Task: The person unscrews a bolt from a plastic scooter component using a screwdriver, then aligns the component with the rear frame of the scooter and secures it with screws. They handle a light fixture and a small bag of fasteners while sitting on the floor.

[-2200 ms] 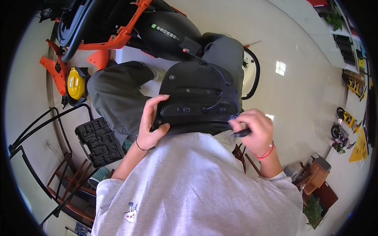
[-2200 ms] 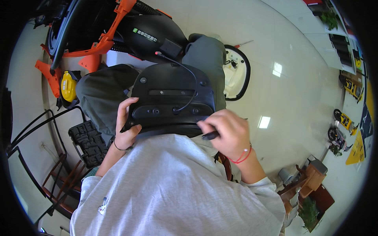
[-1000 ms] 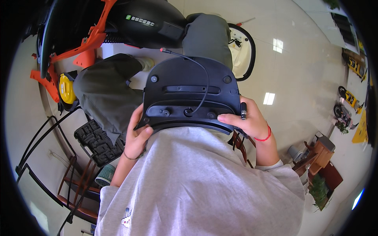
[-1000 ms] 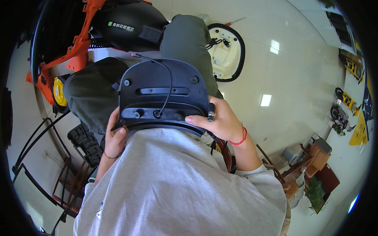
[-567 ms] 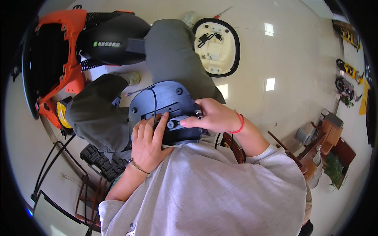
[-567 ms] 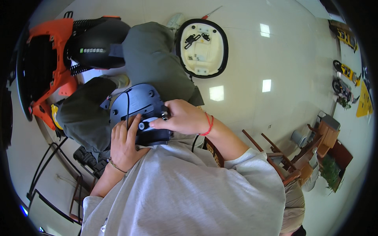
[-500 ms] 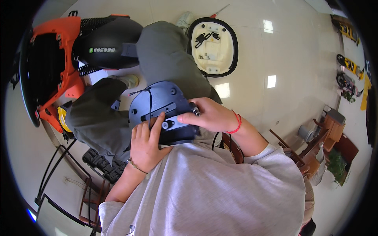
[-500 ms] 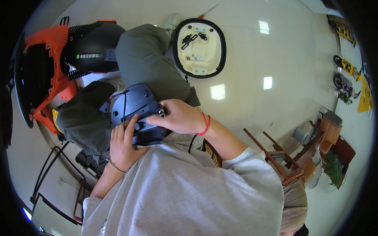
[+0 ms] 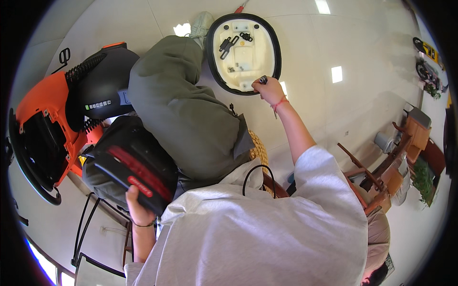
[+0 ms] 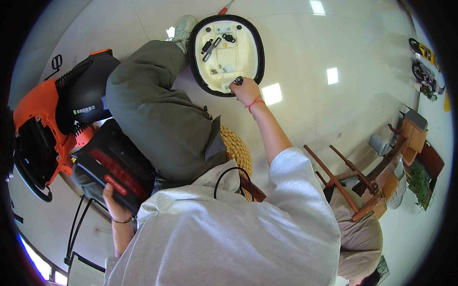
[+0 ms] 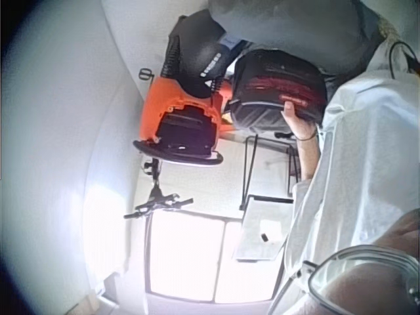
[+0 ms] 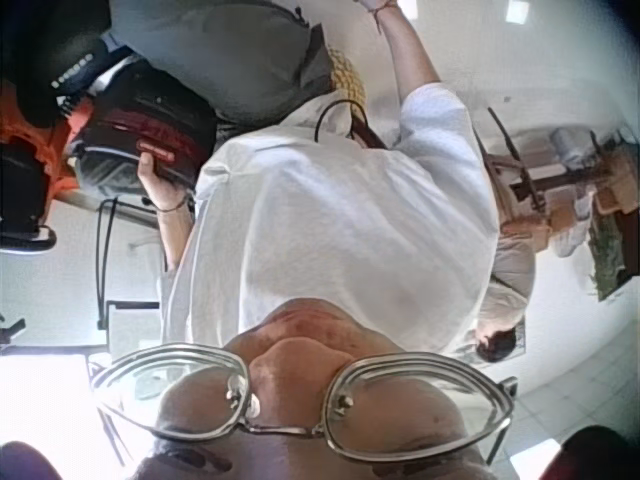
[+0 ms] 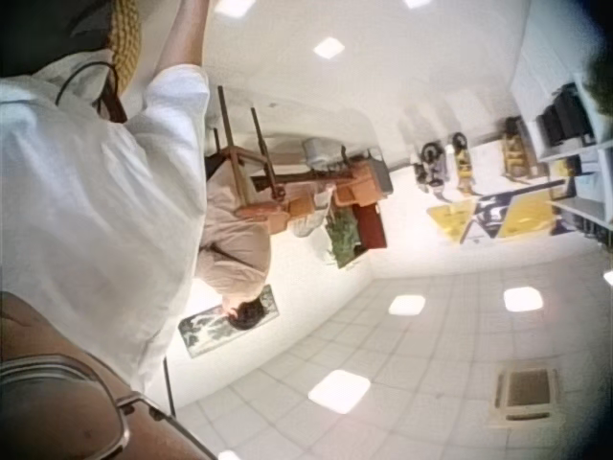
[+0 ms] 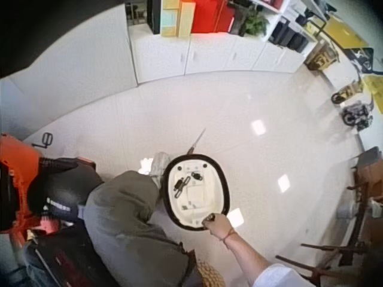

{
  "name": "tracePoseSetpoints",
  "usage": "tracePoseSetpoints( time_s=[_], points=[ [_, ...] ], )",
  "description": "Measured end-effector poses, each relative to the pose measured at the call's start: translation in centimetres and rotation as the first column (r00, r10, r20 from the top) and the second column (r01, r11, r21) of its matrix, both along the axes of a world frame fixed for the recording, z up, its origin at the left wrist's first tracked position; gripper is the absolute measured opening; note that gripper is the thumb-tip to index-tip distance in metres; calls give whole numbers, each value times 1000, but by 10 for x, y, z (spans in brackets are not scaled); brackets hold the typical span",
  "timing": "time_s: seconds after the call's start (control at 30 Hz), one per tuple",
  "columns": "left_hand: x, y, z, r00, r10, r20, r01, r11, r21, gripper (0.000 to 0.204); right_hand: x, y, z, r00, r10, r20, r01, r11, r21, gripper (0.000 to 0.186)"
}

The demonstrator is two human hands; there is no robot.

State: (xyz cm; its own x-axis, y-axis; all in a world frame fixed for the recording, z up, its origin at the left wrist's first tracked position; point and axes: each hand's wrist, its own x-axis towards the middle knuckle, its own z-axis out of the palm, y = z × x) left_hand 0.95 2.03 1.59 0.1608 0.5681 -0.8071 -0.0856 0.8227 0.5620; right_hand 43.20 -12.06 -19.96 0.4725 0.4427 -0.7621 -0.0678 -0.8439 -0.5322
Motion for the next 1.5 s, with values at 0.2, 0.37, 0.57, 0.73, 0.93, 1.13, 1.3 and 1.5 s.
tracePoseSetpoints(
  time_s=[0.2, 0.37, 0.57, 0.73, 0.93, 1.13, 1.3, 1.5],
  points=[
    [-3, 37, 9, 977, 31, 212, -46, 997, 65, 54, 13, 18, -150, 926, 283, 251, -235, 950, -206, 25],
    [-3, 46, 23, 994, 72, 85, -84, 986, 141, 56, -8, 57, -180, 856, 395, 334, -303, 906, -294, 29],
    [-14, 55, 30, 983, 146, 108, -159, 979, 128, 60, -18, 75, -186, 832, 493, 257, -377, 840, -391, 32],
    [6, 58, 38, 963, 234, 134, -240, 970, 37, 64, -37, 78, -209, 764, 559, 321, -429, 813, -394, 29],
    [-6, 51, 35, 865, 420, 274, -425, 904, -46, 70, -15, 48, -252, 680, 658, 324, -544, 749, -378, 43],
    [3, 48, 40, 832, 421, 361, -395, 907, -147, 66, -20, 73, -212, 675, 635, 377, -445, 757, -478, 37],
    [-7, 45, 35, 783, 428, 451, -356, 903, -240, 66, -23, 74, -219, 629, 684, 369, -505, 721, -475, 37],
    [-13, 48, 33, 728, 446, 521, -320, 893, -317, 68, 11, 85, -193, 1000, 16, 25, -14, 998, -63, 31]
  ],
)
